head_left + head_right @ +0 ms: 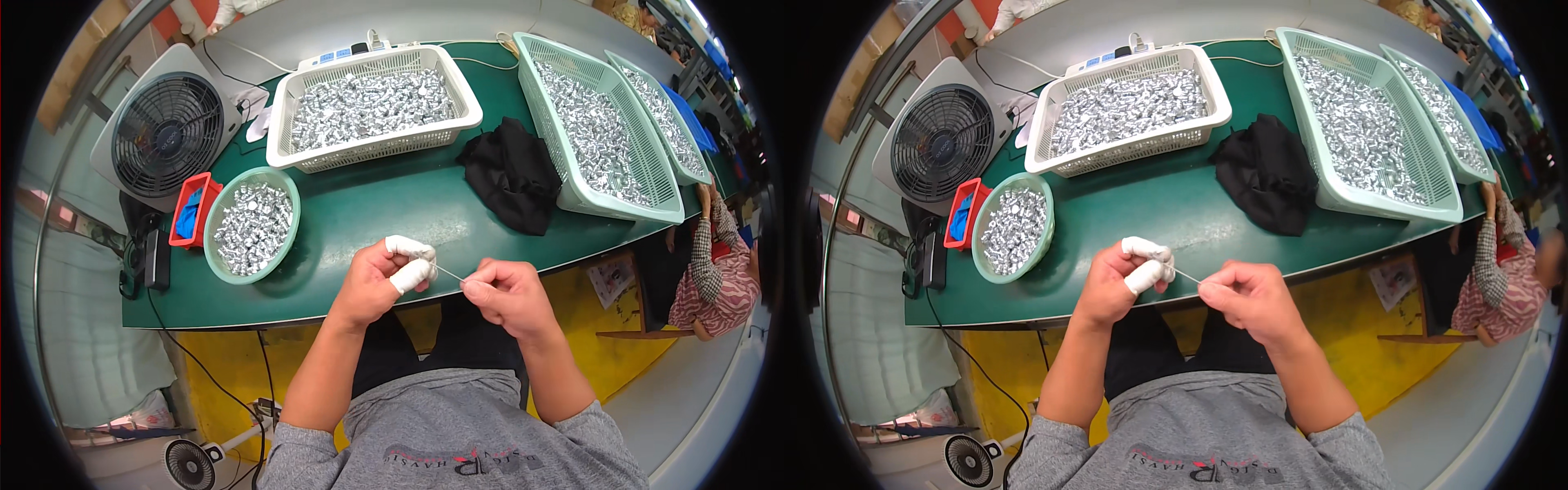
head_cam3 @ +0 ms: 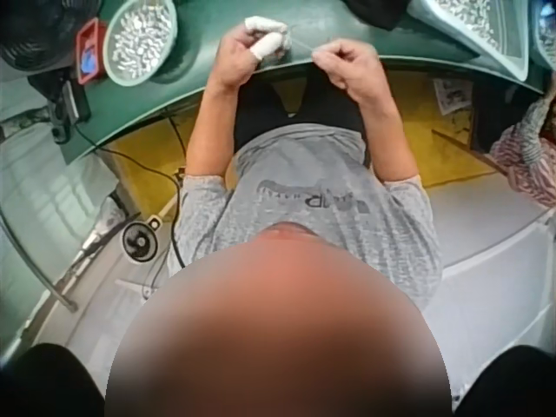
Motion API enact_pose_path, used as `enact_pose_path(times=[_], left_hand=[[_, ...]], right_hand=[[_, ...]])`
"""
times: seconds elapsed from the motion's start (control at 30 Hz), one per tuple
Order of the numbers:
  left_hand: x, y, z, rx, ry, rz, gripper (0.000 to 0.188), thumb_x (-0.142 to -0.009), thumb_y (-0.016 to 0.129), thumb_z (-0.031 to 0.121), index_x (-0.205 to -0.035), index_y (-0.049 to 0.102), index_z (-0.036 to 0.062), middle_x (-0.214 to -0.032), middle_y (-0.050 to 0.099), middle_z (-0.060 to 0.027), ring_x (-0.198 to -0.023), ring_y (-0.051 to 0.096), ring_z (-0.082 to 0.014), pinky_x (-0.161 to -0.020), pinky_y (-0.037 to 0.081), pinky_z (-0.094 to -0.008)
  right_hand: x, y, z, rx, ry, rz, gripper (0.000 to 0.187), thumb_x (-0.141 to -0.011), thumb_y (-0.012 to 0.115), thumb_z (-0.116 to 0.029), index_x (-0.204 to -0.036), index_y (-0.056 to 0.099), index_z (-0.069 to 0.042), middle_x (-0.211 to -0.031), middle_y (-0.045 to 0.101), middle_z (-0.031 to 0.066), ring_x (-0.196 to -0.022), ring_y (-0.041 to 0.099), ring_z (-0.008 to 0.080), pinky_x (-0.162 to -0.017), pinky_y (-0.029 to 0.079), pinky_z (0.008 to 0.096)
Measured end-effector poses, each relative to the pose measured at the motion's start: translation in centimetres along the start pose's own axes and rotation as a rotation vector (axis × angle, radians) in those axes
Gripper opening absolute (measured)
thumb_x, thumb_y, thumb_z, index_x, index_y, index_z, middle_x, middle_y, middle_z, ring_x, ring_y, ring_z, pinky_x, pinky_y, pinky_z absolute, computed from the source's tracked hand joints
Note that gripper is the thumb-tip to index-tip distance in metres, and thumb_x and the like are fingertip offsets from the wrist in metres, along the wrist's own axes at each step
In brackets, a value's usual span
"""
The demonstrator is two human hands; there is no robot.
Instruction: Manually picking small metal components from a tray and using a needle-like tool to clean or probe them before placing them in a finished goods tray.
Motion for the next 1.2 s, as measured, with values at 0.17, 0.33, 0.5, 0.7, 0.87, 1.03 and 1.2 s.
enact_pose_path(times=[0.17,0.33,0.5,0.7,0.87,1.03,1.2], left_hand=[[0.7,-0.5,0.6,-0.038,0.083,-0.051,0.004,-0.096,0.063,0.003,-0.1,0.064,0.0014,-0.09,0.067,-0.0098,-0.073,0.06,-0.016,-0.066,0.051,-0.0303],[0.6,-2.2,0.4,0.19,-0.057,0.111,0.01,-0.097,0.064,0.009,-0.104,0.065,0.0014,-0.093,0.064,-0.0083,-0.076,0.057,-0.0164,-0.067,0.05,-0.0304],[0.6,-2.6,0.3,0.343,0.024,0.111,0.022,-0.1,0.061,0.015,-0.117,0.064,0.0025,-0.102,0.061,-0.0082,-0.084,0.055,-0.0174,-0.072,0.048,-0.0301],[0.3,-2.8,-0.7,0.662,-0.026,0.058,0.031,-0.102,0.056,0.015,-0.131,0.057,0.0037,-0.108,0.061,-0.0095,-0.091,0.056,-0.0186,-0.081,0.049,-0.033],[0.4,-3.2,-1.2,0.653,-0.033,0.097,0.032,-0.102,0.055,0.014,-0.131,0.057,0.0034,-0.11,0.062,-0.0099,-0.093,0.058,-0.0196,-0.084,0.051,-0.0343],[0.5,-3.3,-1.5,0.646,-0.03,0.055,0.03,-0.102,0.055,0.014,-0.13,0.057,0.0031,-0.111,0.063,-0.0104,-0.095,0.06,-0.0202,-0.085,0.052,-0.0348],[0.6,-3.1,-1.5,0.61,-0.029,0.044,0.028,-0.103,0.054,0.014,-0.128,0.059,0.003,-0.111,0.063,-0.0104,-0.095,0.06,-0.0196,-0.084,0.052,-0.0347]], right_hand=[[0.0,0.4,1.3,-0.192,0.076,-0.139,0.011,-0.082,0.078,0.004,-0.091,0.073,0.0,-0.078,0.056,0.0035,-0.058,0.049,0.0092,-0.049,0.037,0.0241],[1.1,1.4,-1.5,0.828,-0.846,0.194,0.011,-0.084,0.077,0.003,-0.095,0.074,0.0,-0.079,0.055,0.0011,-0.063,0.048,0.0061,-0.052,0.036,0.0214],[1.0,1.2,-1.0,0.706,-0.682,0.217,0.013,-0.083,0.078,0.002,-0.096,0.074,0.0,-0.079,0.054,0.0005,-0.064,0.048,0.0057,-0.054,0.035,0.021],[0.9,2.7,-1.5,0.676,-0.622,0.223,0.013,-0.083,0.078,0.002,-0.096,0.074,0.0,-0.078,0.054,0.0008,-0.063,0.047,0.0057,-0.054,0.035,0.0213],[0.6,3.5,-1.5,0.719,-0.659,0.196,0.012,-0.083,0.078,0.002,-0.094,0.073,0.0,-0.077,0.054,0.0008,-0.063,0.047,0.0056,-0.053,0.035,0.0214],[0.5,3.9,-1.9,0.719,-0.666,0.21,0.01,-0.083,0.078,0.002,-0.092,0.073,0.0,-0.076,0.054,0.001,-0.061,0.047,0.0059,-0.053,0.036,0.022],[0.6,4.0,-2.2,0.747,-0.68,0.2,0.008,-0.083,0.077,0.002,-0.089,0.073,-0.001,-0.074,0.054,0.0012,-0.06,0.047,0.0061,-0.052,0.036,0.0227]])
Point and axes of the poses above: each hand's wrist, its own x-axis away from the middle knuckle, its own y-axis out of the palm, z = x × y, the point moved 4 cm from there along -x, towards the middle knuckle
